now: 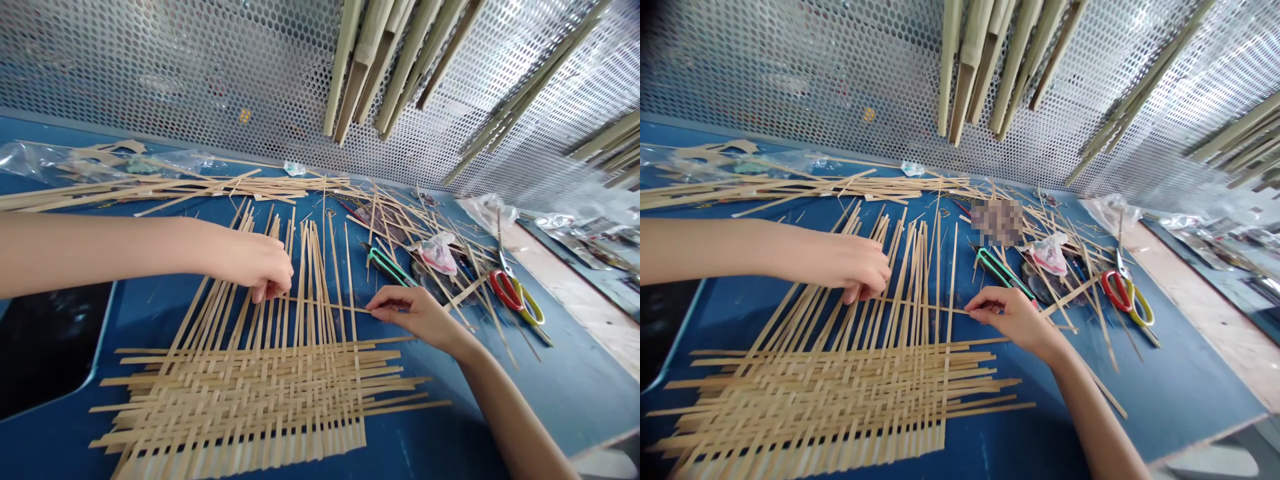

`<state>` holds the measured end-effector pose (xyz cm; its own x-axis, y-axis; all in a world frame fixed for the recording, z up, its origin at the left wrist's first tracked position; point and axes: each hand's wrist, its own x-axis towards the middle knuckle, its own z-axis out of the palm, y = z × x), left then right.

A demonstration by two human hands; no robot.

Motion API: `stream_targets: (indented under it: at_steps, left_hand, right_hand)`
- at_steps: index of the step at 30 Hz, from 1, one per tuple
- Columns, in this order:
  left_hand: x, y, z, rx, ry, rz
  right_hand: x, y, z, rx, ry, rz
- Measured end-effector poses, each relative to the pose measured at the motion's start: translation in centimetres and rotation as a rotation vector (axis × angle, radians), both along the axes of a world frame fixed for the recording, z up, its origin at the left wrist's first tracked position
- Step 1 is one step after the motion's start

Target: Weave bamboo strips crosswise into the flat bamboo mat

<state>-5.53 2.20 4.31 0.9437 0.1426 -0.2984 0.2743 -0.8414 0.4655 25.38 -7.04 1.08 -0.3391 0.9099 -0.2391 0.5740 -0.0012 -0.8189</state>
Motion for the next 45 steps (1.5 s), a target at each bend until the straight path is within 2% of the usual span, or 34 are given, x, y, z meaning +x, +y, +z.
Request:
stream_targets:
  at_steps: [3,9,13,24,35,39,45]
  left_hand:
    - [0.0,-0.1,0.3,-0.042,-0.031,0.044]
    - [0.0,-0.2,0.1,0.062,-0.054,0.031]
    - [0.0,0.2,-0.2,0.029,-0.049,0.036]
    - [0.4,0.8,0.1,-0.017,0.024,0.095]
    - [0.1,0.8,-0.6,-0.013,-0.025,0.089]
    - [0.1,0.5,-0.5,0.019,-0.038,0.081]
    - [-0.1,0.1,-0.8,0.207,-0.041,-0.026]
  right_hand:
    - [0.0,0.0,-0.1,-0.009,0.015,-0.003]
    - [0.1,0.0,-0.1,0.013,0.007,0.002]
    - [0.0,0.0,-0.1,0.006,0.015,0.003]
    - [0.0,0.1,-0.1,-0.002,0.014,0.000]
    - [0.1,0.1,-0.2,0.002,0.008,0.008]
    - [0.0,0.1,-0.3,0.030,0.003,0.008]
    - [-0.4,-0.1,-0.2,0.115,0.005,0.004]
